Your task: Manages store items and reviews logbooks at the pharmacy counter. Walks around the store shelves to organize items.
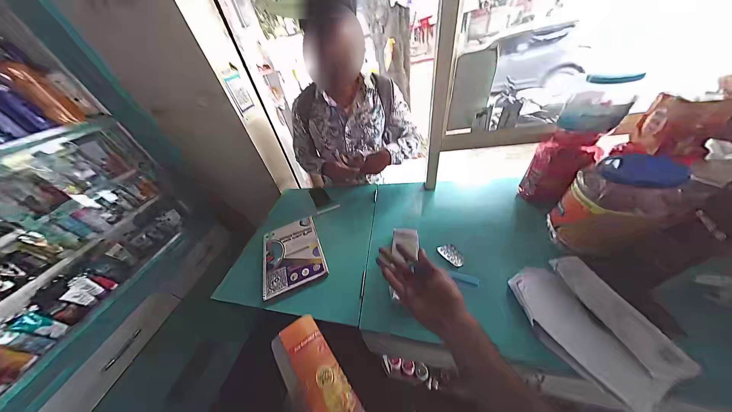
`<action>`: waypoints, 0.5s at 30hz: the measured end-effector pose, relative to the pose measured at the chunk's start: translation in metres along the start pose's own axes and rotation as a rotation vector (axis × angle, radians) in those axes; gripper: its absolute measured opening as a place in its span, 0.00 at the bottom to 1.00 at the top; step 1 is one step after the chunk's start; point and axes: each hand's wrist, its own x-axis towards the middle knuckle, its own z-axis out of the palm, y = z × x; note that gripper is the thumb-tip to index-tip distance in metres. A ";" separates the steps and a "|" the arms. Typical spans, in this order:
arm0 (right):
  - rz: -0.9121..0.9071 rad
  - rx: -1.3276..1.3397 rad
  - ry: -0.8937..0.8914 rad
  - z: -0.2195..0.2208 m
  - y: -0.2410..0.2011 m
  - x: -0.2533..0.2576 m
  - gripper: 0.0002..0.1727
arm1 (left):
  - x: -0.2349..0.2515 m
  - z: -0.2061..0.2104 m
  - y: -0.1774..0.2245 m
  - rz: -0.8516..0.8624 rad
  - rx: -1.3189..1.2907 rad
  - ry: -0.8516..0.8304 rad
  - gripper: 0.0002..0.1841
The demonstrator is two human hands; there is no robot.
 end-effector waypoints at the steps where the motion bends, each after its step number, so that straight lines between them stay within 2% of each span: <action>1: -0.052 -0.050 -0.079 0.011 -0.001 0.017 0.30 | 0.012 -0.002 0.012 -0.021 -0.039 -0.051 0.14; 3: -0.171 -0.130 -0.156 0.033 -0.008 0.068 0.30 | 0.025 -0.003 0.043 -0.090 -0.073 -0.107 0.10; 6: -0.290 -0.156 0.154 0.055 -0.007 0.149 0.37 | 0.053 -0.030 0.060 -0.123 -0.042 -0.198 0.10; 7: -0.296 -0.155 0.186 0.067 0.000 0.160 0.37 | 0.067 -0.040 0.068 -0.112 -0.026 -0.226 0.11; 8: -0.298 -0.178 0.137 0.076 0.015 0.159 0.38 | 0.081 -0.051 0.075 -0.100 -0.022 -0.246 0.11; 10: -0.325 -0.234 0.108 0.073 0.053 0.154 0.34 | 0.108 -0.073 0.073 -0.107 -0.040 -0.322 0.10; 13: -0.264 -0.117 0.379 0.045 0.089 0.177 0.38 | 0.146 -0.094 0.063 -0.170 -0.057 -0.481 0.12; 14: -0.243 -0.071 0.388 0.047 0.099 0.176 0.38 | 0.157 -0.100 0.064 -0.175 -0.047 -0.521 0.11; 15: -0.231 -0.071 0.313 0.060 0.108 0.165 0.37 | 0.167 -0.105 0.066 -0.167 -0.010 -0.552 0.10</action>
